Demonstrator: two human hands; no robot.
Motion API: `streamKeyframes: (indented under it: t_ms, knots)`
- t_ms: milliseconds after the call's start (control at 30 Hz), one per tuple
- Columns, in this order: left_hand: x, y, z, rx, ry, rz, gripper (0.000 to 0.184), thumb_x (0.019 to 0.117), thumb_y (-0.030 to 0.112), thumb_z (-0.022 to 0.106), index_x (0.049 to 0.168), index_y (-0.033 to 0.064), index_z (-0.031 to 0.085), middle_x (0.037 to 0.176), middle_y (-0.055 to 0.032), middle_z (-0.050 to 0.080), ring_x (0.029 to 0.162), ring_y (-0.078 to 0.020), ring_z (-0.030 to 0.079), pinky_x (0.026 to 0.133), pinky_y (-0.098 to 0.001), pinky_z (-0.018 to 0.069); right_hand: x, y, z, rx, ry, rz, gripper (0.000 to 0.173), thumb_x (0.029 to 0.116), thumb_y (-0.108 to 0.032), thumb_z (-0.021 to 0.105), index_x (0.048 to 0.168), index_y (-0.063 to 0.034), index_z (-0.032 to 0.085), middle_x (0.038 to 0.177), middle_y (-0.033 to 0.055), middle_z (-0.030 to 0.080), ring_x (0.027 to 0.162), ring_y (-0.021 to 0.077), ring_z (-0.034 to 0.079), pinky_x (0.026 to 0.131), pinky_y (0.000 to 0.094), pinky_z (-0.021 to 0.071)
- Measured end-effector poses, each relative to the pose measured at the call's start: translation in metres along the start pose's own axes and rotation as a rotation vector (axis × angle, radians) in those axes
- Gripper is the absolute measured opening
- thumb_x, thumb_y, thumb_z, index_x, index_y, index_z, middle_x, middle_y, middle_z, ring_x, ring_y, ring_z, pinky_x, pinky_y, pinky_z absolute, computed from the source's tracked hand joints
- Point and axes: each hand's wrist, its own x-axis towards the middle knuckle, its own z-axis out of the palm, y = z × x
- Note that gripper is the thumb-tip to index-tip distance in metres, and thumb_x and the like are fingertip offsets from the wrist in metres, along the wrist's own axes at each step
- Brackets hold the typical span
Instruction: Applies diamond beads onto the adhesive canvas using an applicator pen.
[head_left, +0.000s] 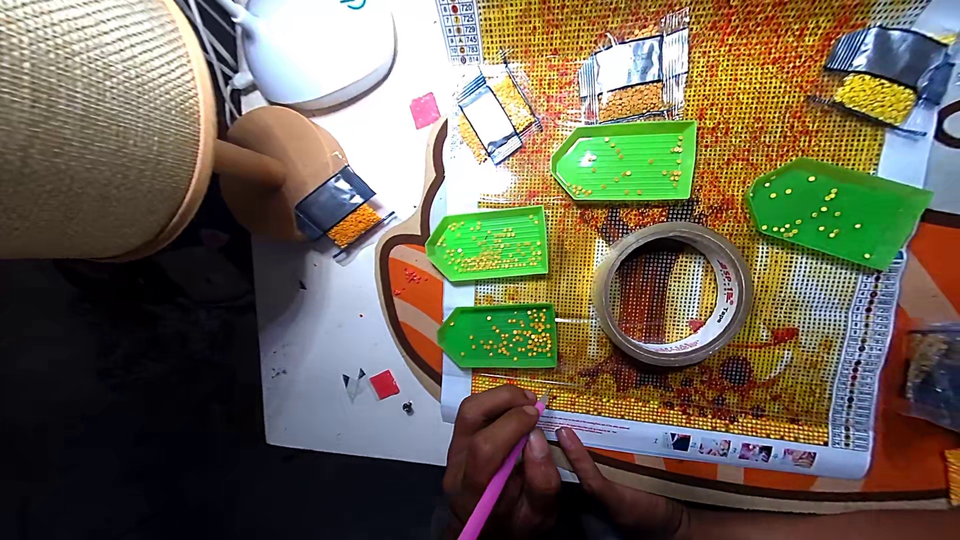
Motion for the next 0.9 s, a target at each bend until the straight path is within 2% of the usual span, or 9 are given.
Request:
streamKeyframes:
  t_ms: [67, 167, 300, 400, 533, 600, 667, 767, 900]
  knots:
    - [-0.001, 0.0, 0.002, 0.018, -0.021, -0.002, 0.02, 0.0904, 0.024, 0.067, 0.105, 0.0109, 0.07, 0.107, -0.0055, 0.067, 0.097, -0.0198, 0.067, 0.083, -0.0328, 0.059, -0.021, 0.018, 0.009, 0.549, 0.066, 0.18, 0.032, 0.1043, -0.021, 0.056, 0.128, -0.0022, 0.065, 0.127, 0.0052, 0.069, 0.125, 0.004, 0.059, 0.109, 0.0201, 0.0447]
    - [-0.002, 0.0, 0.002, 0.044, -0.044, 0.003, 0.021, 0.0895, 0.025, 0.068, 0.105, 0.0108, 0.07, 0.108, -0.0051, 0.067, 0.099, -0.0197, 0.066, 0.085, -0.0327, 0.0585, -0.05, 0.045, 0.016, 0.801, 0.078, 0.248, 0.034, 0.101, -0.016, 0.061, 0.134, -0.0065, 0.063, 0.135, 0.0022, 0.065, 0.131, 0.0044, 0.055, 0.113, 0.0237, 0.0433]
    - [-0.001, 0.0, 0.002, 0.042, -0.054, 0.007, 0.021, 0.0899, 0.025, 0.067, 0.105, 0.0103, 0.07, 0.108, -0.0054, 0.067, 0.1, -0.0203, 0.066, 0.086, -0.0332, 0.0583, -0.052, 0.049, 0.018, 0.658, 0.033, 0.211, 0.036, 0.1006, -0.018, 0.061, 0.135, -0.0079, 0.063, 0.135, 0.0007, 0.065, 0.131, 0.0022, 0.054, 0.114, 0.0213, 0.0417]
    - [0.0, 0.001, 0.003, 0.045, -0.058, 0.012, 0.021, 0.0899, 0.025, 0.068, 0.105, 0.0104, 0.07, 0.108, -0.0056, 0.067, 0.1, -0.0203, 0.067, 0.086, -0.0334, 0.0588, -0.05, 0.05, 0.021, 0.65, -0.002, 0.171, 0.037, 0.1022, -0.018, 0.058, 0.137, -0.0053, 0.061, 0.137, 0.0036, 0.064, 0.131, 0.0037, 0.054, 0.114, 0.0218, 0.0413]
    - [0.0, 0.001, 0.004, 0.051, -0.05, 0.02, 0.019, 0.091, 0.025, 0.068, 0.104, 0.0118, 0.07, 0.107, -0.0046, 0.067, 0.1, -0.019, 0.067, 0.086, -0.0323, 0.0578, -0.003, -0.005, 0.0, 0.516, -0.067, 0.321, 0.03, 0.1025, -0.019, 0.056, 0.126, -0.0038, 0.067, 0.123, 0.0009, 0.071, 0.119, -0.0017, 0.06, 0.106, 0.0165, 0.0433]
    - [0.001, 0.001, 0.003, 0.046, -0.057, 0.017, 0.019, 0.0903, 0.024, 0.067, 0.103, 0.0109, 0.071, 0.106, -0.005, 0.067, 0.099, -0.0196, 0.066, 0.086, -0.0326, 0.0579, -0.032, 0.031, 0.018, 0.535, -0.044, 0.193, 0.035, 0.1042, -0.019, 0.054, 0.134, -0.0028, 0.062, 0.133, 0.0048, 0.066, 0.128, 0.003, 0.056, 0.112, 0.0199, 0.0415]
    - [0.001, 0.001, 0.003, 0.049, -0.062, 0.015, 0.019, 0.0896, 0.024, 0.068, 0.103, 0.0105, 0.071, 0.107, -0.0054, 0.067, 0.099, -0.02, 0.067, 0.085, -0.0329, 0.0582, -0.054, 0.057, 0.029, 0.54, -0.036, 0.145, 0.038, 0.1057, -0.022, 0.052, 0.14, -0.0068, 0.059, 0.14, 0.0041, 0.061, 0.134, 0.0052, 0.053, 0.115, 0.0229, 0.0401]
    - [0.002, 0.001, 0.003, 0.059, -0.059, 0.018, 0.019, 0.09, 0.025, 0.068, 0.102, 0.0105, 0.071, 0.107, -0.0051, 0.067, 0.099, -0.0196, 0.066, 0.085, -0.0324, 0.0579, -0.052, 0.052, 0.019, 0.611, -0.047, 0.221, 0.036, 0.1047, -0.022, 0.055, 0.139, -0.0098, 0.06, 0.139, 0.001, 0.062, 0.133, 0.0035, 0.053, 0.115, 0.0228, 0.0404]
    - [0.004, 0.002, -0.002, 0.017, -0.044, 0.007, 0.018, 0.0912, 0.024, 0.066, 0.103, 0.0115, 0.07, 0.106, -0.0052, 0.068, 0.098, -0.021, 0.067, 0.084, -0.034, 0.0588, -0.041, 0.04, 0.012, 0.62, 0.009, 0.197, 0.037, 0.1046, -0.024, 0.055, 0.136, -0.006, 0.062, 0.136, 0.0028, 0.064, 0.131, 0.0038, 0.055, 0.113, 0.0223, 0.0426]
